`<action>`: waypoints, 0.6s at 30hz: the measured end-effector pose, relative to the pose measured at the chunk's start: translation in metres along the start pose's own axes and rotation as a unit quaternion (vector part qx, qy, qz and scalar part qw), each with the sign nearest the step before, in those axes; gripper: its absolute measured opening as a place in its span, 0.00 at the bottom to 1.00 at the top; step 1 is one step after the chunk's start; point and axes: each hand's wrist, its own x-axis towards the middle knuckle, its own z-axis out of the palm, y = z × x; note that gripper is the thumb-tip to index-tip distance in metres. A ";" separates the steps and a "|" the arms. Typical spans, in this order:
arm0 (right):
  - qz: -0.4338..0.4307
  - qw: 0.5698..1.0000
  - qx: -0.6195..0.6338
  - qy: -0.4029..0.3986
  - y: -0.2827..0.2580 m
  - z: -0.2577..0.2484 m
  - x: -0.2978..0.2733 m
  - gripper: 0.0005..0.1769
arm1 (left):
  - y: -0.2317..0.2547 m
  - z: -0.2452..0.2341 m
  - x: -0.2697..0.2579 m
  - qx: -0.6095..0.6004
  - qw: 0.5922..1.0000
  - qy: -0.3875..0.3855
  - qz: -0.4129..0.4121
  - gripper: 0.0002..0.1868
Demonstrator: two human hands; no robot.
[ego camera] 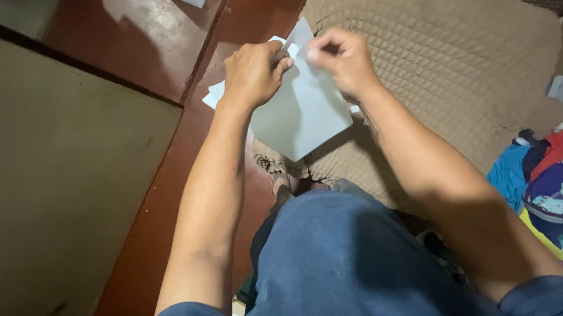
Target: The person assembles small white paper boxes by folding flat sheets and securing the edges with small adhesive tabs. They repeatedly fold, align, and press the tabs to form the box shape, then place the finished box aside.
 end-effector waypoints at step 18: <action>0.007 0.979 -0.197 -0.045 -0.010 0.000 0.010 0.11 | -0.001 -0.052 -0.009 0.122 0.959 0.103 0.233 0.14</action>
